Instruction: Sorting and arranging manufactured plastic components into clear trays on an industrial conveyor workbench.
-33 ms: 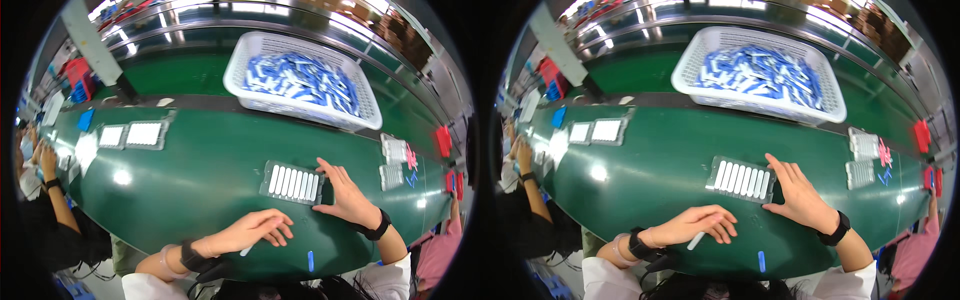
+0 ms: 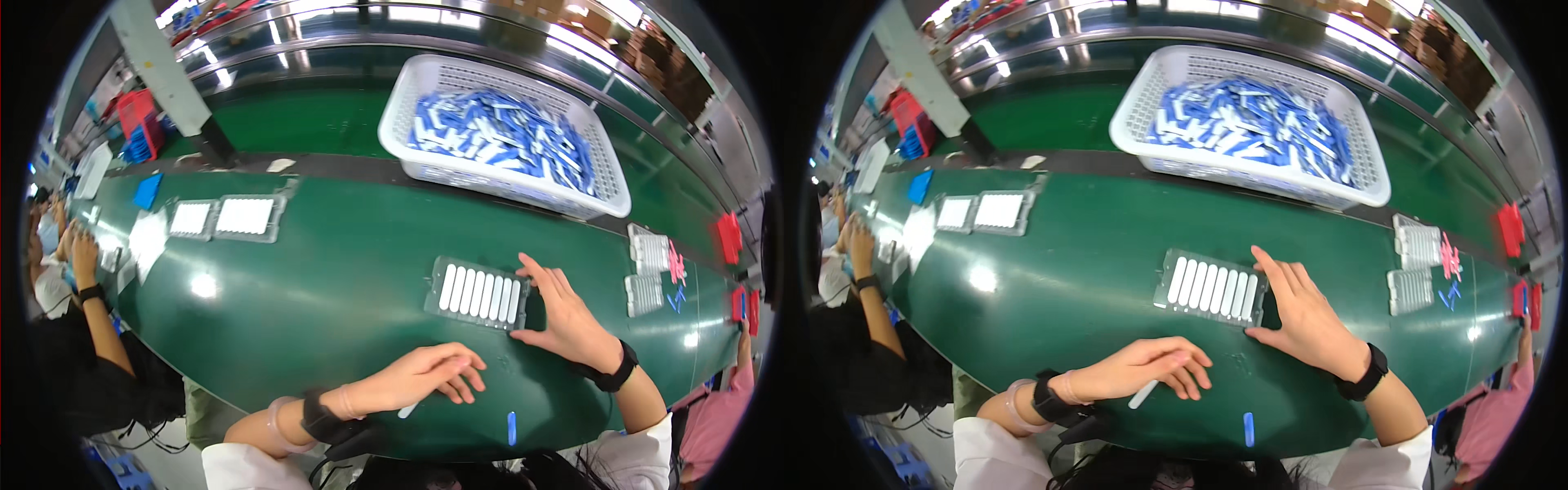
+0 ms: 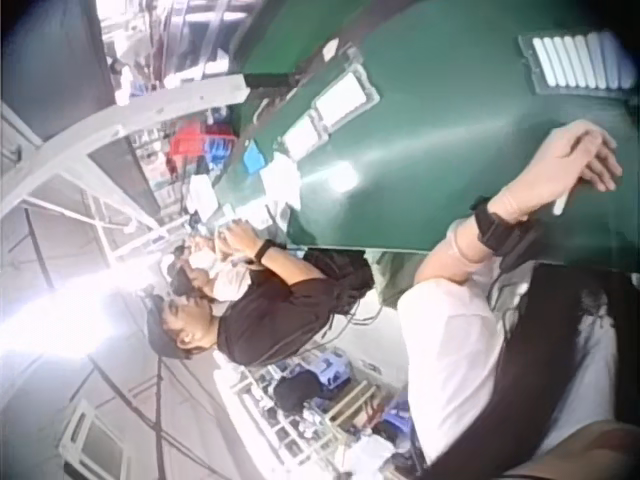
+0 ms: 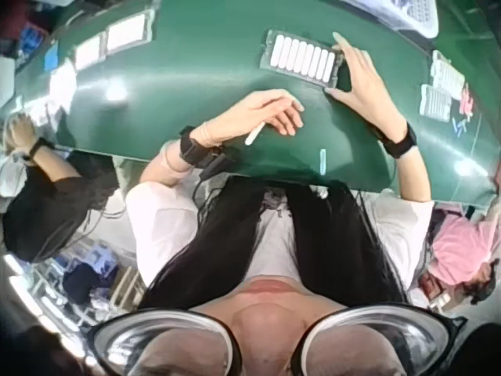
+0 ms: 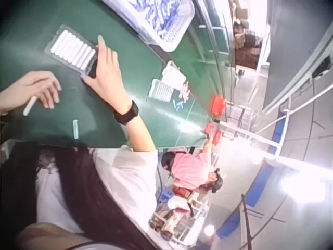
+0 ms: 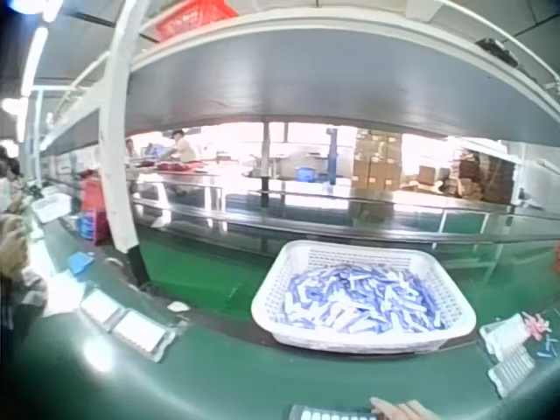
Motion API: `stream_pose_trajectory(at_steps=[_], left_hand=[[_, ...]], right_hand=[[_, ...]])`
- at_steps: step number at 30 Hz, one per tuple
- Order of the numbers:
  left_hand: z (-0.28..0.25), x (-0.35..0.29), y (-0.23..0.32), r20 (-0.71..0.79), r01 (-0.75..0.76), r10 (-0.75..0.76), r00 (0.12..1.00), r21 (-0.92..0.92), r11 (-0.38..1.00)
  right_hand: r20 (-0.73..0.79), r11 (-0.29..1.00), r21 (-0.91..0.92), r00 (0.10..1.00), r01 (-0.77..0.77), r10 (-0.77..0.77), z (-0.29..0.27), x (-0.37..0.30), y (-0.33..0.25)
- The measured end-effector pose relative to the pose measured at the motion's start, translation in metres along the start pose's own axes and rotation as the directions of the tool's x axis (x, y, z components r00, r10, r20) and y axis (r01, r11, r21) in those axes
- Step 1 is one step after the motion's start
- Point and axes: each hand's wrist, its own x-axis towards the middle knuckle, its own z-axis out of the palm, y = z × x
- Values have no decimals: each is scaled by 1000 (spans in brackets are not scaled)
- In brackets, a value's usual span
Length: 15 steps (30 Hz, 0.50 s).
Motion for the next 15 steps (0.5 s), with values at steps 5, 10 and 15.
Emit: stream_pose_trajectory(at_steps=[5,10,15], left_hand=[[-6,-3,-3,-7,-10,10,1000,40,999],[-9,-1,-10,26,-56,55,998,41,998],[-6,1,-15,54,-74,72,996,47,996]], right_hand=[[-88,971,24,968,239,-236,24,84,-21],[-103,949,37,946,312,-307,52,153,-58],[-21,965,69,967,255,-254,68,188,-78]])
